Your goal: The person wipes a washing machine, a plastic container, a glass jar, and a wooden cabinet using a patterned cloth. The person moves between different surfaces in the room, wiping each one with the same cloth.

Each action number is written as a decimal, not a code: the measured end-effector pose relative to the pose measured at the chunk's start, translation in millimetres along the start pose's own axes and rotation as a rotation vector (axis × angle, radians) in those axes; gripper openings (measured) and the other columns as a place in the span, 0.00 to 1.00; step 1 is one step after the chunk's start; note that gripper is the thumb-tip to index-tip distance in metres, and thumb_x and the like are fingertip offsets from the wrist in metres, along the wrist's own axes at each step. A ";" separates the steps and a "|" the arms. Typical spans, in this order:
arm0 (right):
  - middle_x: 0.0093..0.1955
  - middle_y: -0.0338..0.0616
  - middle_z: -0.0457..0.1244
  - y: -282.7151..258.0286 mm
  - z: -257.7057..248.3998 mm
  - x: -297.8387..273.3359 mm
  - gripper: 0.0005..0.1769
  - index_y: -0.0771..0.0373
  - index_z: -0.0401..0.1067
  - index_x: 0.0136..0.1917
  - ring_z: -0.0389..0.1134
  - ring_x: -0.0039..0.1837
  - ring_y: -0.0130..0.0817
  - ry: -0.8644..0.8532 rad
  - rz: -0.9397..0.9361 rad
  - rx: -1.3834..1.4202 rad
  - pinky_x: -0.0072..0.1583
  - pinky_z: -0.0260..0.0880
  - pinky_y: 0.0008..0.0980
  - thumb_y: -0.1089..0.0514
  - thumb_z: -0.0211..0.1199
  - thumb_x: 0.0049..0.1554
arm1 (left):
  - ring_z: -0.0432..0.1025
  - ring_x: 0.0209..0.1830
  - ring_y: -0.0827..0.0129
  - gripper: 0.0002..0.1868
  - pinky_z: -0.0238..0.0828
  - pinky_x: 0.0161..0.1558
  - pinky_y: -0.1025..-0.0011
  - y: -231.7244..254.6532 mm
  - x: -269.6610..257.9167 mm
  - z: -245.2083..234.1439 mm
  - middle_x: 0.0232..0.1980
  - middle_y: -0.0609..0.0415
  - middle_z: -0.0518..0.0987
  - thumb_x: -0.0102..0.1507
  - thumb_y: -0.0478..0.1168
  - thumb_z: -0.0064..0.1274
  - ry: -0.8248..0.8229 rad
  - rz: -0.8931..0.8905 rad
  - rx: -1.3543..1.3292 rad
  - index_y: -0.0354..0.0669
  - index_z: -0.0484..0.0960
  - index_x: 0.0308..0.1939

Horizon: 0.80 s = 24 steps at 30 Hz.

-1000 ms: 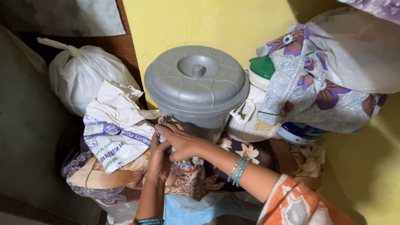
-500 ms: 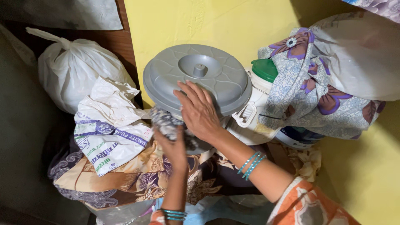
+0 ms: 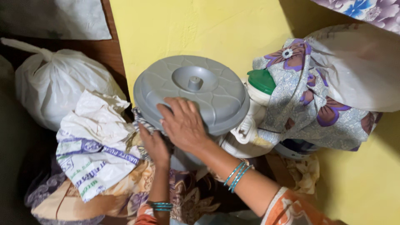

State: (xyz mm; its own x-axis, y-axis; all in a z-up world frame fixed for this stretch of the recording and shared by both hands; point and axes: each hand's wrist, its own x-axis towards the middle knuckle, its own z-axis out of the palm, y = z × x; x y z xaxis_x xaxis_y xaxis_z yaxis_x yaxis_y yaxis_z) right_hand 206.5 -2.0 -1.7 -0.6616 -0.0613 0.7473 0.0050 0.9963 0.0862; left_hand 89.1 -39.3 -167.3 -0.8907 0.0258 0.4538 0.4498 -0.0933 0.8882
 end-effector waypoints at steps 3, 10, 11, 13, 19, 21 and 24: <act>0.65 0.53 0.60 -6.6 1.4 3.5 0.22 0.61 0.69 0.66 0.59 0.69 0.50 0.010 0.026 0.023 0.69 0.55 0.51 0.55 0.59 0.59 | 0.51 0.80 0.48 0.34 0.42 0.77 0.64 -13.4 32.1 -7.7 0.79 0.33 0.58 0.65 0.36 0.36 -0.038 0.010 -0.059 0.26 0.56 0.76; 0.66 0.53 0.59 -9.6 -1.4 2.6 0.22 0.61 0.68 0.67 0.59 0.70 0.49 -0.029 0.028 -0.023 0.68 0.55 0.51 0.54 0.58 0.60 | 0.65 0.65 0.50 0.34 0.59 0.65 0.64 -33.0 63.7 -7.4 0.70 0.38 0.70 0.66 0.42 0.34 -0.113 -0.388 -0.335 0.37 0.59 0.77; 0.66 0.53 0.59 -9.1 -1.6 3.3 0.23 0.62 0.68 0.67 0.59 0.70 0.49 -0.040 0.031 -0.022 0.68 0.55 0.51 0.54 0.58 0.60 | 0.66 0.61 0.48 0.34 0.61 0.62 0.63 -38.2 58.8 -7.2 0.68 0.38 0.71 0.66 0.42 0.34 -0.111 -0.448 -0.296 0.38 0.60 0.77; 0.66 0.52 0.59 -9.4 -0.5 4.5 0.23 0.61 0.68 0.67 0.59 0.69 0.49 -0.043 0.020 -0.059 0.67 0.55 0.51 0.54 0.58 0.59 | 0.66 0.59 0.51 0.34 0.61 0.60 0.64 -49.9 42.7 -9.3 0.67 0.40 0.71 0.66 0.42 0.35 -0.092 -0.485 -0.206 0.38 0.60 0.78; 0.67 0.52 0.59 -9.1 -0.3 3.6 0.23 0.61 0.68 0.67 0.59 0.68 0.47 -0.043 0.011 -0.093 0.67 0.56 0.50 0.54 0.58 0.59 | 0.67 0.61 0.59 0.35 0.62 0.61 0.69 -51.8 11.1 -13.1 0.69 0.46 0.71 0.64 0.38 0.36 -0.034 -0.526 -0.334 0.40 0.59 0.77; 0.67 0.52 0.59 -10.8 0.1 2.6 0.23 0.62 0.68 0.67 0.59 0.68 0.47 -0.043 0.013 -0.085 0.67 0.56 0.50 0.54 0.58 0.60 | 0.67 0.66 0.62 0.33 0.61 0.65 0.70 -39.4 22.2 -15.4 0.72 0.45 0.69 0.66 0.37 0.36 -0.040 -0.329 -0.347 0.35 0.62 0.76; 0.67 0.52 0.59 -10.6 -1.4 3.6 0.23 0.62 0.68 0.67 0.59 0.69 0.47 -0.042 0.015 -0.075 0.67 0.57 0.49 0.54 0.59 0.60 | 0.64 0.68 0.61 0.32 0.60 0.66 0.69 -17.1 62.7 -9.9 0.75 0.44 0.65 0.67 0.37 0.35 -0.056 -0.205 -0.631 0.32 0.58 0.76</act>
State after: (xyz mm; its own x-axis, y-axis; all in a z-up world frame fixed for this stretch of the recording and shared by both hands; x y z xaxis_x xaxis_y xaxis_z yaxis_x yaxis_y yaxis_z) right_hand 205.1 -12.8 1.0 -0.6923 -0.0427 0.7204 0.0697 0.9896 0.1256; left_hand 24.8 -45.9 -154.8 -0.9419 0.1548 0.2982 0.1322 -0.6452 0.7525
